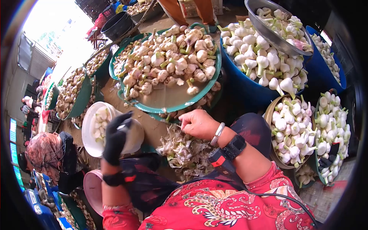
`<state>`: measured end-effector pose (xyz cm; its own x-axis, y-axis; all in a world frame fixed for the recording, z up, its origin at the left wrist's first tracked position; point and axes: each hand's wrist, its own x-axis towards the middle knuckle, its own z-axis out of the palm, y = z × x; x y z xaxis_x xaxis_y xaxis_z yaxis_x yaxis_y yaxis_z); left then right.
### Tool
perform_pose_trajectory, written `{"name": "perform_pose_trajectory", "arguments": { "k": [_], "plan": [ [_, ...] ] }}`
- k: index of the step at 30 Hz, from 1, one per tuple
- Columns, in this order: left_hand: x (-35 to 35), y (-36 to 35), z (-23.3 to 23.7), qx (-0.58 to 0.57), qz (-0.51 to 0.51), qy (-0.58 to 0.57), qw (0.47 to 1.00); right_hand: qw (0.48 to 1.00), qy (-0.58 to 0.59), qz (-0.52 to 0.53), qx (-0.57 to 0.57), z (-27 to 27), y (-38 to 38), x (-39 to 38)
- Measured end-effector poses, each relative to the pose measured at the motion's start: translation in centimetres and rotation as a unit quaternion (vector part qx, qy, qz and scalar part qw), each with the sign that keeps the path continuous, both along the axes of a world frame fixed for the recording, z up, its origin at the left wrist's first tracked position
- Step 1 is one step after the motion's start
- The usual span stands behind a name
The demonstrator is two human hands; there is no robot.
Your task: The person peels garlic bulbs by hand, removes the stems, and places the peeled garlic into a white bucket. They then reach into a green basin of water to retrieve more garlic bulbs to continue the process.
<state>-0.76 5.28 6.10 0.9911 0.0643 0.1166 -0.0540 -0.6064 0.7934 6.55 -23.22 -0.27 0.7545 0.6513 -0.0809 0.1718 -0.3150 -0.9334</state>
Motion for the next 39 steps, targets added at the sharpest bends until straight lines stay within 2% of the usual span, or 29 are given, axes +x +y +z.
{"name": "perform_pose_trajectory", "arguments": {
  "k": [1,3,4,6,8,10,12,13,14,15,16,18,19,20,21,22,23,24,26,27,28,29,30,32,33,34,36,37,39],
  "plan": [
    [2.9,-4.0,-1.0,-0.056,-0.023,0.03,0.998,0.998,0.015,-0.052,0.035,-0.9,-0.6,0.0],
    [8.6,-8.6,-6.0,-0.131,-0.052,0.076,0.987,0.982,0.06,-0.154,0.095,-2.1,-1.4,0.0],
    [11.1,-10.2,-8.3,-0.171,-0.056,0.104,0.978,0.981,0.06,-0.157,0.097,-1.4,-1.8,0.4],
    [15.0,-13.2,-10.8,-0.17,-0.016,0.13,0.977,0.962,0.044,-0.253,0.089,0.5,-2.5,0.9],
    [17.7,-13.6,-12.8,-0.128,-0.049,0.136,0.981,0.96,0.034,-0.269,0.072,-0.3,-3.0,1.9],
    [19.6,-13.7,-14.0,-0.086,-0.081,0.141,0.983,0.94,-0.08,-0.317,0.099,-1.5,-2.8,2.5],
    [20.0,-14.0,-13.6,-0.237,-0.051,0.232,0.942,0.936,-0.105,-0.32,0.103,-1.4,-2.7,3.0],
    [19.9,-13.4,-13.3,-0.143,-0.088,0.192,0.967,0.936,-0.031,-0.328,0.127,-1.1,-2.6,3.2],
    [19.6,-13.3,-13.3,-0.141,-0.086,0.195,0.967,0.93,0.042,-0.334,0.15,-0.7,-2.5,3.3],
    [19.3,-13.2,-13.2,-0.258,-0.045,0.23,0.938,0.923,0.099,-0.33,0.172,-0.4,-2.5,3.5],
    [18.8,-13.1,-13.1,-0.37,-0.002,0.259,0.892,0.923,0.102,-0.328,0.171,-0.6,-2.3,3.5],
    [16.0,-13.2,-9.9,-0.398,-0.013,0.247,0.883,0.91,0.047,-0.371,0.177,-1.3,-1.5,3.4],
    [14.5,-12.6,-8.5,-0.309,-0.081,0.151,0.936,0.928,0.017,-0.338,0.159,-1.9,-1.4,3.3],
    [13.3,-11.9,-8.0,-0.21,-0.147,0.051,0.965,0.929,0.019,-0.333,0.16,-1.5,-1.2,3.1],
    [12.1,-11.2,-8.6,-0.373,-0.081,0.142,0.913,0.945,-0.013,-0.284,0.16,-0.8,-1.0,2.7],
    [10.5,-10.1,-8.6,-0.085,-0.182,-0.033,0.979,0.958,-0.042,-0.233,0.159,-0.5,-0.6,2.1],
    [9.1,-9.6,-8.2,-0.008,-0.189,-0.08,0.979,0.952,0.041,-0.181,0.245,-1.7,0.3,2.1],
    [8.0,-9.6,-6.9,0.07,-0.195,-0.127,0.97,0.953,0.043,-0.173,0.244,-1.7,0.8,1.7],
    [5.7,-10.0,-5.5,0.077,-0.172,-0.149,0.971,0.965,-0.08,-0.139,0.208,-1.7,1.7,0.8],
    [4.7,-9.9,-5.5,-0.072,-0.118,-0.069,0.988,0.953,-0.1,-0.161,0.236,-2.2,2.5,0.5],
    [4.1,-9.7,-5.5,-0.22,-0.062,0.011,0.974,0.955,-0.1,-0.155,0.234,-2.2,2.8,0.0],
    [3.6,-9.4,-5.6,-0.345,-0.03,0.078,0.935,0.938,0.06,-0.152,0.307,-1.9,3.0,-0.5],
    [3.1,-9.4,-5.6,-0.348,-0.029,0.077,0.934,0.891,0.217,-0.146,0.37,-1.5,3.0,-1.0],
    [2.1,-9.6,-5.3,-0.478,0.006,0.1,0.872,0.889,0.243,-0.138,0.364,-0.8,2.6,-1.1],
    [1.5,-9.3,-5.6,-0.317,-0.057,0.014,0.947,0.886,0.25,-0.13,0.369,-0.9,2.7,-1.1],
    [1.3,-9.0,-5.8,-0.317,-0.057,0.014,0.947,0.882,0.257,-0.121,0.375,-0.9,2.8,-1.1],
    [1.3,-8.7,-5.6,-0.455,-0.053,0.039,0.888,0.875,0.264,-0.128,0.386,-0.7,2.9,-1.5],
    [1.3,-8.7,-5.4,-0.456,-0.053,0.039,0.887,0.884,0.245,-0.135,0.375,-0.7,2.9,-1.6],
    [1.7,-9.4,-4.1,-0.465,0.02,0.079,0.881,0.893,0.227,-0.144,0.362,-0.8,2.9,-1.6]
  ]
}}
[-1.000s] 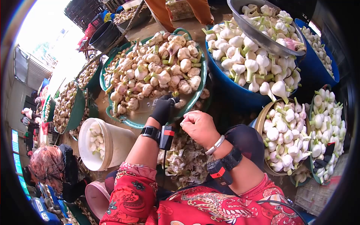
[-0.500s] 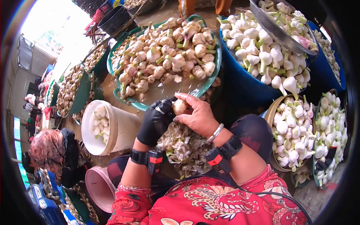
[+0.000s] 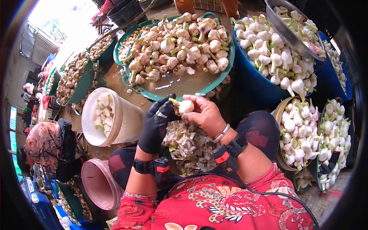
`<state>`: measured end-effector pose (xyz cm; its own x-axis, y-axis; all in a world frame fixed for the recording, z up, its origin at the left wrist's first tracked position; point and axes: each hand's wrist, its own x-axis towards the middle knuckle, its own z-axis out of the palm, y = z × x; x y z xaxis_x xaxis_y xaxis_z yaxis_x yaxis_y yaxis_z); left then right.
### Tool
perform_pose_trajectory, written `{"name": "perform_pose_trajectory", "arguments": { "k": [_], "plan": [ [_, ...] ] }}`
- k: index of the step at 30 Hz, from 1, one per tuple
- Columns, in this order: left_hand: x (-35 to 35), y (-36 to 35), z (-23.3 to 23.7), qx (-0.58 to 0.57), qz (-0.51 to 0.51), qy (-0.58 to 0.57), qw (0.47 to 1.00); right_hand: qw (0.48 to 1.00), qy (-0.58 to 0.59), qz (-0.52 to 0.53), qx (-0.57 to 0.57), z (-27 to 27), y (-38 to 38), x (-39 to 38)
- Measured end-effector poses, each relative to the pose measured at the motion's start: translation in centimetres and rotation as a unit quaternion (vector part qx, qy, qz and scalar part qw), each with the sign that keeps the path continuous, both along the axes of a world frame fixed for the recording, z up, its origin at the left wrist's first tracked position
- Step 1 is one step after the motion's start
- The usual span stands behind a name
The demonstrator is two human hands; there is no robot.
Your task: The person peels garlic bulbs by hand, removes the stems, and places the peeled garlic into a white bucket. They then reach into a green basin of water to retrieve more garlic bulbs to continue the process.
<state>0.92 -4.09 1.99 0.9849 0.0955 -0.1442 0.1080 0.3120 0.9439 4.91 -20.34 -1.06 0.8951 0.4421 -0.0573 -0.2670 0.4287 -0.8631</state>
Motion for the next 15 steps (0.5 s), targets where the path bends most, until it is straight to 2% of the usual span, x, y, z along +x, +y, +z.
{"name": "perform_pose_trajectory", "arguments": {
  "k": [3,4,5,7,10,11,13,15],
  "plan": [
    [0.5,0.7,-1.3,-0.035,-0.055,0.022,0.998,1.0,0.006,0.03,0.002,-0.4,-0.6,0.0],
    [0.4,0.5,-1.6,-0.087,-0.038,0.047,0.994,0.996,0.055,0.054,0.035,-0.7,-0.8,0.2],
    [0.3,0.4,-1.5,-0.086,-0.04,0.047,0.994,0.989,0.103,0.078,0.07,-1.0,-0.9,0.4],
    [-0.1,0.4,-1.4,0.082,-0.064,-0.053,0.993,0.987,0.119,0.084,0.074,-1.5,-0.9,0.5],
    [-0.1,-0.6,-0.8,0.123,-0.022,-0.055,0.991,0.991,0.081,0.083,0.065,-1.6,-0.8,0.5],
    [0.1,-0.5,-0.8,0.123,-0.022,-0.055,0.991,0.992,0.076,0.083,0.058,-1.6,-0.8,0.5],
    [0.4,-0.2,-1.0,0.018,-0.032,0.029,0.999,0.993,0.07,0.083,0.051,-1.7,-0.6,0.4],
    [0.1,0.1,-1.1,0.015,-0.039,0.038,0.998,0.994,0.067,0.064,0.064,-1.8,-0.3,0.0]
  ]
}}
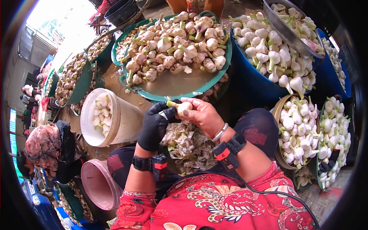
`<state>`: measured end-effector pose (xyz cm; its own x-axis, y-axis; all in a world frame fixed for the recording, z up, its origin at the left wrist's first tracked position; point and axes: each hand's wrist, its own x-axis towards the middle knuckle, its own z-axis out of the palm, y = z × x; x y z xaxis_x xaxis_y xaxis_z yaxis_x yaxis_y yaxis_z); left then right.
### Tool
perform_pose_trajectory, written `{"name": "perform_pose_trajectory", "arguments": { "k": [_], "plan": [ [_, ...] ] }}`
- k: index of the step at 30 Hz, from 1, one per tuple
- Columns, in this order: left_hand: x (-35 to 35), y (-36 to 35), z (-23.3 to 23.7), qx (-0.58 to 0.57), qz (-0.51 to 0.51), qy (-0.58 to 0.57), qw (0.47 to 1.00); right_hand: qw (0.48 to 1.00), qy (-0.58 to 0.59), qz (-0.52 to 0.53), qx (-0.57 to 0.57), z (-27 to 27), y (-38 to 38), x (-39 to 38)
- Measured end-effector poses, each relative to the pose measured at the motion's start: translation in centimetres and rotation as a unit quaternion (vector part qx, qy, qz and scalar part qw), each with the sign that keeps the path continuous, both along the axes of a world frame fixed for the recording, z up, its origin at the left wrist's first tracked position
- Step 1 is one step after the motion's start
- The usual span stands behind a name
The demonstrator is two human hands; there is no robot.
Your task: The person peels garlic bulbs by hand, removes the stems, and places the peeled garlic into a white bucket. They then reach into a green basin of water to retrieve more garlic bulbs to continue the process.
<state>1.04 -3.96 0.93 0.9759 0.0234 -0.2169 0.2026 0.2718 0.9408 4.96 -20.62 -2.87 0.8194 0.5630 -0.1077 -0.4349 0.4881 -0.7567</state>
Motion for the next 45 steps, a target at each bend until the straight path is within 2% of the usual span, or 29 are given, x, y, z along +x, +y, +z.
{"name": "perform_pose_trajectory", "arguments": {
  "k": [2,4,5,7,10,12,13,14,15,16,18,20,24,25,26,27,30,32,34,35,36,37,38,39,40,41,42,44,45],
  "plan": [
    [-0.1,0.4,-0.4,-0.004,-0.008,0.008,1.0,1.0,0.003,0.0,-0.006,0.4,0.1,-0.4],
    [-0.3,1.1,-1.3,0.097,0.002,-0.014,0.995,1.0,0.01,0.001,-0.012,0.4,-0.1,-0.5],
    [-0.2,1.2,-1.2,0.097,0.002,-0.012,0.995,0.995,0.063,0.074,0.004,0.2,-0.5,0.0],
    [-0.2,1.4,-0.9,0.458,-0.016,-0.169,0.872,0.96,0.17,0.22,0.036,-0.1,-1.1,0.6],
    [-0.3,0.6,1.0,0.493,-0.089,-0.238,0.832,0.914,0.216,0.337,0.074,-0.2,-1.3,0.2],
    [-1.0,0.7,0.4,0.471,-0.092,-0.246,0.842,0.911,0.206,0.345,0.095,-0.4,-1.5,0.6],
    [-1.4,0.8,0.1,0.247,-0.031,-0.114,0.962,0.929,0.204,0.298,0.079,-0.4,-1.5,0.7],
    [-1.7,0.9,0.0,0.001,0.032,0.025,0.999,0.946,0.198,0.249,0.063,-0.2,-1.5,0.8],
    [-2.4,1.6,0.1,0.123,-0.007,-0.018,0.992,0.955,0.201,0.21,0.054,0.5,-1.7,0.7],
    [-2.8,1.5,0.1,0.124,-0.008,-0.021,0.992,0.956,0.199,0.209,0.054,0.5,-1.5,0.7],
    [-3.5,0.4,0.5,-0.089,0.004,0.029,0.996,0.97,0.15,0.188,0.032,0.6,-1.1,0.4],
    [-3.8,-0.5,0.9,-0.083,0.039,0.004,0.996,0.97,0.151,0.19,0.014,1.0,-0.8,0.2],
    [-3.5,-0.4,1.9,0.119,0.028,0.009,0.992,0.985,0.141,0.101,-0.015,0.4,0.4,-0.1],
    [-3.3,-0.3,2.0,0.111,0.025,0.01,0.993,0.989,-0.061,0.018,-0.136,0.4,0.7,-0.1],
    [-3.1,-0.1,2.0,0.104,0.023,0.008,0.994,0.93,-0.263,-0.066,-0.248,1.1,1.0,0.1],
    [-2.8,0.3,1.9,0.073,0.043,0.017,0.996,0.764,-0.508,-0.208,-0.34,2.5,0.6,0.2],
    [-2.4,2.1,1.6,-0.018,0.083,-0.028,0.996,0.714,-0.618,-0.103,-0.312,3.6,-0.1,-0.5],
    [-2.3,4.1,0.4,0.083,0.069,-0.104,0.989,0.733,-0.571,-0.005,-0.37,0.7,-0.8,-1.0],
    [-2.4,3.6,1.9,0.334,0.077,-0.241,0.908,0.764,-0.484,-0.025,-0.425,-0.5,-1.7,-0.3],
    [-2.5,3.7,2.4,0.493,0.037,-0.288,0.82,0.773,-0.428,-0.043,-0.466,-0.5,-1.9,0.1],
    [-2.6,3.9,2.0,0.493,0.038,-0.288,0.82,0.778,-0.369,-0.06,-0.505,-0.4,-2.1,0.7],
    [-2.9,4.0,1.2,0.214,0.083,-0.174,0.958,0.756,-0.343,-0.027,-0.557,-0.5,-2.2,1.2],
    [-3.2,3.9,0.5,-0.089,0.118,-0.039,0.988,0.755,-0.343,-0.027,-0.558,-0.9,-2.0,1.0],
    [-3.4,3.7,0.0,0.038,0.129,-0.072,0.988,0.754,-0.337,-0.006,-0.563,-1.4,-1.6,0.7],
    [-3.7,4.2,0.1,0.038,0.128,-0.073,0.988,0.752,-0.332,0.014,-0.569,-2.0,-1.2,0.5],
    [-3.9,5.2,0.7,0.323,0.069,-0.176,0.927,0.769,-0.346,0.071,-0.532,-2.7,-1.1,0.1],
    [-3.9,6.6,1.2,0.575,0.004,-0.265,0.774,0.764,-0.377,0.121,-0.51,-2.2,-1.1,-0.2],
    [-3.9,12.8,0.2,0.449,0.103,-0.186,0.868,0.747,-0.381,0.141,-0.526,-1.7,-0.9,-0.4],
    [-3.8,15.8,1.2,0.451,0.158,-0.15,0.865,0.753,-0.386,0.097,-0.524,-1.5,-0.9,-0.5]
  ]
}}
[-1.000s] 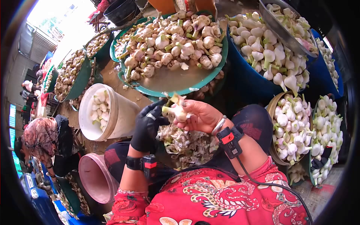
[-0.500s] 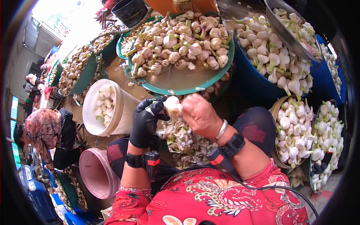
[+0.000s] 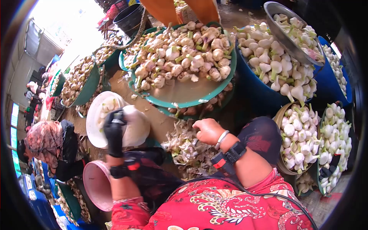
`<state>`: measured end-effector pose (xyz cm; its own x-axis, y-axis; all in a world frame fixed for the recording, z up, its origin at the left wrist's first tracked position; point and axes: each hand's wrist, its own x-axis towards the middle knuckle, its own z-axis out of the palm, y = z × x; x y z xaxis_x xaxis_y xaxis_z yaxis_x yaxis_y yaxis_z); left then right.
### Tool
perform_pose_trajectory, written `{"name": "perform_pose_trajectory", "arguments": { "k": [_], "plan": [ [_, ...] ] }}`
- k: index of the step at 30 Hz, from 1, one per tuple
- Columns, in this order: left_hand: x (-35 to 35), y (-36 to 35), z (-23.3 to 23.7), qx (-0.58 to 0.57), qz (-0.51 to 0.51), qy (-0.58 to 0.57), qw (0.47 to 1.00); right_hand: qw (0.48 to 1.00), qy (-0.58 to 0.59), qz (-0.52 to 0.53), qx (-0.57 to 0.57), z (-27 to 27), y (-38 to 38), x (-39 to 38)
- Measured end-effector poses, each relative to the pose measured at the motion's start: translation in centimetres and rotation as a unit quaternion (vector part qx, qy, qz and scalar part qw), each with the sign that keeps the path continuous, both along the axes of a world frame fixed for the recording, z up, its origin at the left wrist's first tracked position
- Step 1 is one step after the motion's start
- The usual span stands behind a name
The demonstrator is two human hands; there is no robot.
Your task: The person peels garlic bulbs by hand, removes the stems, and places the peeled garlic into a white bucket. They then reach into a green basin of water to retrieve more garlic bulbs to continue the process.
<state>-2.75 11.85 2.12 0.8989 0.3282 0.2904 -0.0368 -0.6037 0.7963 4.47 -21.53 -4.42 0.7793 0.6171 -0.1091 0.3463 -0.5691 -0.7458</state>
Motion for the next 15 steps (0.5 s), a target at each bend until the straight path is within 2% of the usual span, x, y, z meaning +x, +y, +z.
{"name": "perform_pose_trajectory", "arguments": {
  "k": [1,3,5,6,8,9,10,11,13,15],
  "plan": [
    [0.2,2.4,1.0,-0.011,0.065,0.006,0.998,0.999,-0.026,-0.03,0.022,0.2,-0.1,0.0],
    [0.8,3.7,2.5,0.134,0.103,-0.026,0.985,0.992,-0.007,-0.073,0.098,0.5,0.1,0.5],
    [2.8,-0.8,3.8,0.061,0.047,-0.034,0.996,0.991,0.039,-0.104,0.071,2.5,0.0,1.1],
    [4.5,-3.5,3.8,0.016,-0.003,0.002,1.0,0.991,0.035,-0.109,0.073,2.3,0.0,1.3],
    [8.7,-8.5,2.2,-0.053,-0.11,0.042,0.992,0.949,0.05,-0.197,0.242,1.1,0.2,1.2],
    [10.7,-11.2,1.7,-0.117,-0.123,0.071,0.983,0.933,0.029,-0.225,0.278,0.7,0.2,1.4],
    [13.6,-12.7,-0.5,-0.182,-0.145,0.052,0.971,0.925,0.005,-0.234,0.299,0.4,0.1,1.6],
    [15.7,-14.8,-0.4,-0.283,-0.151,0.094,0.942,0.917,-0.022,-0.24,0.318,0.4,-0.2,1.9],
    [20.0,-17.3,-0.3,-0.357,-0.124,0.156,0.912,0.917,0.012,-0.247,0.313,1.7,-1.0,2.2],
    [24.6,-16.6,-4.5,-0.34,-0.153,0.133,0.918,0.909,0.006,-0.255,0.33,1.6,-1.4,2.6]
  ]
}}
